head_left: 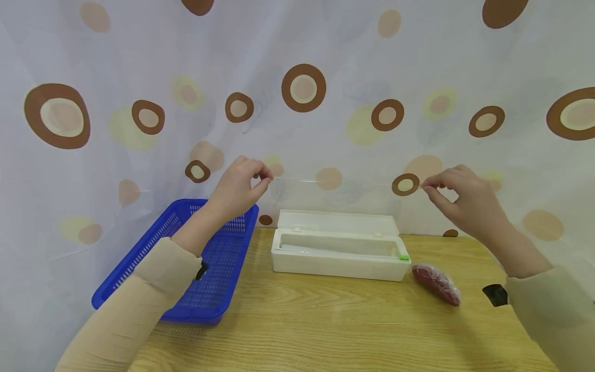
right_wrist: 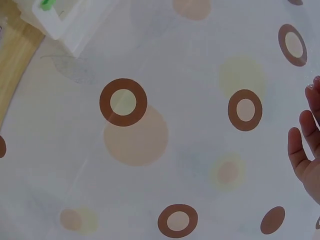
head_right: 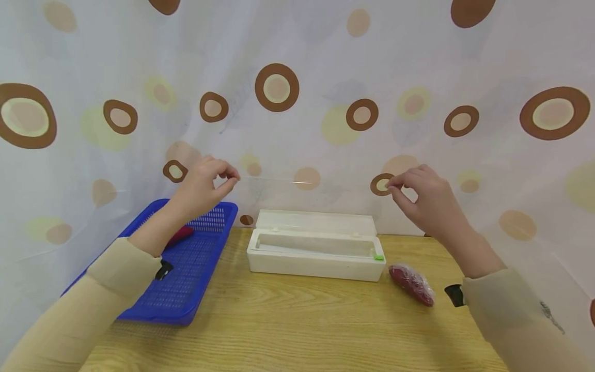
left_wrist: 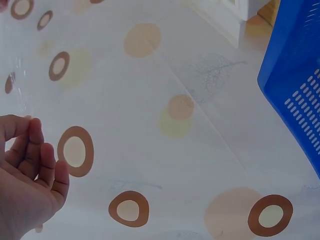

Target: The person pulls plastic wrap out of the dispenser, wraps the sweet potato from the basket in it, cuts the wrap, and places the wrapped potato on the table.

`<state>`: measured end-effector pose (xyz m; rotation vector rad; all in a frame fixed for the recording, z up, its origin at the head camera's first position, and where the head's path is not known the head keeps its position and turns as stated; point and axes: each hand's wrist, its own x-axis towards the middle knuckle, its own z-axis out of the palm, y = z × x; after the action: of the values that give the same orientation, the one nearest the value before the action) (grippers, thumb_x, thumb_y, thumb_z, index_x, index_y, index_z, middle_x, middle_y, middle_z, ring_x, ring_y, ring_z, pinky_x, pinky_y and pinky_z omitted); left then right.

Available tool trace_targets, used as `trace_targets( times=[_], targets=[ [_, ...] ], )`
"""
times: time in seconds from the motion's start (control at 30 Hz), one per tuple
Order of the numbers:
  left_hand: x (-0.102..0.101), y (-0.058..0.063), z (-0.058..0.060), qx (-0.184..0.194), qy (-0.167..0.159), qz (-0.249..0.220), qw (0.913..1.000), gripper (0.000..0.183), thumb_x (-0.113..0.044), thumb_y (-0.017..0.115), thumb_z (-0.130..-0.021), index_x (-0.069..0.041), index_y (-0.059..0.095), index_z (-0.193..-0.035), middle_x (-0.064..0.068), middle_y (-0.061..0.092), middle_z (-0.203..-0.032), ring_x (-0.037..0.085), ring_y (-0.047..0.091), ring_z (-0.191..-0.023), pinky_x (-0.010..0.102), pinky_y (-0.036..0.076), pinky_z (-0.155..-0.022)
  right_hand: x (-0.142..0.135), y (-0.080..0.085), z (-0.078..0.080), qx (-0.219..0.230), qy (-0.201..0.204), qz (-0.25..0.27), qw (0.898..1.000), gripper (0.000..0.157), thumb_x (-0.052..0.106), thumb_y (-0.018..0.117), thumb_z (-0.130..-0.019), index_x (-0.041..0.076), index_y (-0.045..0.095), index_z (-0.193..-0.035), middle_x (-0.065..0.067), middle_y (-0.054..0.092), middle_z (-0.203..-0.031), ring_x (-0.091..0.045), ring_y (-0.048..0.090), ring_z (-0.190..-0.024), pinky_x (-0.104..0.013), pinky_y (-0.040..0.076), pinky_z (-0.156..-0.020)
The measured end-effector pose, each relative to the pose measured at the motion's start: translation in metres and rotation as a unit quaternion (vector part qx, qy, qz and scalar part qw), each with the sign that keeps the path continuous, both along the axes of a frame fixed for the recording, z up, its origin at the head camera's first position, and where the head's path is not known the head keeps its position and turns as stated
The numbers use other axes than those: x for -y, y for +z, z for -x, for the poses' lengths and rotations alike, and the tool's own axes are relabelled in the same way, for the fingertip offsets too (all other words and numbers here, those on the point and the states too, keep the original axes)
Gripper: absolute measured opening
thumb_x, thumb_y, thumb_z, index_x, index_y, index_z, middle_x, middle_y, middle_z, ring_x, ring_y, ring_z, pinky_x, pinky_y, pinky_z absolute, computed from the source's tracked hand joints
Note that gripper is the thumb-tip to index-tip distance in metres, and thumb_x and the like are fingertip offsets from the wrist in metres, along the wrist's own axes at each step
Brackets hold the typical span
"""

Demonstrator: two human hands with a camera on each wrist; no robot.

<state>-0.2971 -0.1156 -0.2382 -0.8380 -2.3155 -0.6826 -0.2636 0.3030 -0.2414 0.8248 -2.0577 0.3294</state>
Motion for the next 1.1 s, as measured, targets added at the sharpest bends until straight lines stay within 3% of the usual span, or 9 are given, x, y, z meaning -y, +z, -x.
trace_targets(
  times=[0.33, 0.43, 0.6, 0.7, 0.87, 1.03, 1.1],
  targets=[
    [0.008, -0.018, -0.022, -0.01, -0.035, -0.022, 0.9991, 0.005, -0.004, 0.06, -0.088, -0.005, 0.065, -0.087, 0.004, 0.064, -0.085, 0.023, 0.049, -0.085, 0.034, 0.042, -0.078, 0.001, -0.018, -0.019, 0.007, 0.019, 0.029, 0.999, 0.005, 0.007, 0.069, -0.083, 0.006, 0.069, -0.088, -0.002, 0.066, -0.082, -0.006, 0.051, -0.076, -0.012, 0.04, -0.06],
    [0.01, -0.023, -0.03, 0.005, -0.041, -0.028, 0.9988, 0.005, -0.005, 0.059, -0.089, -0.007, 0.064, -0.088, 0.002, 0.063, -0.085, 0.02, 0.05, -0.087, 0.034, 0.043, -0.08, 0.002, -0.023, -0.027, 0.014, 0.022, 0.035, 0.999, 0.006, 0.006, 0.069, -0.082, 0.006, 0.069, -0.089, 0.001, 0.064, -0.081, 0.001, 0.048, -0.073, -0.01, 0.039, -0.054],
    [0.014, -0.033, -0.044, 0.036, -0.042, -0.046, 0.9974, 0.005, -0.006, 0.06, -0.09, -0.008, 0.064, -0.088, 0.001, 0.062, -0.085, 0.018, 0.051, -0.089, 0.038, 0.046, -0.077, 0.004, -0.028, -0.039, 0.033, 0.034, 0.046, 0.998, 0.011, 0.003, 0.071, -0.081, 0.009, 0.07, -0.09, 0.001, 0.065, -0.083, 0.007, 0.047, -0.074, -0.011, 0.037, -0.061],
    [0.015, -0.037, -0.053, 0.035, -0.046, -0.051, 0.9971, 0.004, -0.006, 0.061, -0.09, -0.009, 0.064, -0.089, 0.0, 0.06, -0.085, 0.017, 0.051, -0.087, 0.037, 0.046, -0.073, 0.004, -0.032, -0.045, 0.037, 0.05, 0.053, 0.997, 0.005, 0.011, 0.068, -0.087, 0.008, 0.07, -0.089, 0.001, 0.065, -0.083, 0.006, 0.047, -0.074, -0.011, 0.036, -0.063],
    [0.017, -0.047, -0.065, 0.027, -0.047, -0.048, 0.9974, 0.006, -0.006, 0.063, -0.089, -0.011, 0.065, -0.091, -0.001, 0.061, -0.087, 0.012, 0.05, -0.084, 0.031, 0.046, -0.071, 0.004, -0.038, -0.056, 0.047, 0.072, 0.062, 0.994, 0.025, 0.029, 0.058, -0.093, 0.008, 0.07, -0.088, 0.0, 0.066, -0.082, 0.006, 0.051, -0.076, -0.009, 0.037, -0.066],
    [0.021, -0.059, -0.075, 0.03, -0.063, -0.053, 0.9961, 0.01, -0.002, 0.064, -0.087, -0.01, 0.065, -0.092, -0.003, 0.062, -0.089, 0.011, 0.051, -0.085, 0.027, 0.048, -0.072, 0.003, -0.047, -0.066, 0.08, 0.105, 0.071, 0.989, 0.004, 0.011, 0.065, -0.088, 0.011, 0.069, -0.088, 0.005, 0.067, -0.083, 0.006, 0.057, -0.082, -0.007, 0.04, -0.073],
    [0.022, -0.065, -0.079, 0.027, -0.077, -0.057, 0.9951, 0.011, 0.0, 0.065, -0.086, -0.01, 0.064, -0.092, -0.004, 0.063, -0.089, 0.01, 0.052, -0.086, 0.025, 0.048, -0.071, 0.002, -0.051, -0.07, 0.101, 0.13, 0.073, 0.984, 0.01, 0.003, 0.068, -0.084, 0.011, 0.068, -0.089, 0.007, 0.066, -0.085, 0.003, 0.058, -0.082, -0.008, 0.041, -0.075]
  ],
)
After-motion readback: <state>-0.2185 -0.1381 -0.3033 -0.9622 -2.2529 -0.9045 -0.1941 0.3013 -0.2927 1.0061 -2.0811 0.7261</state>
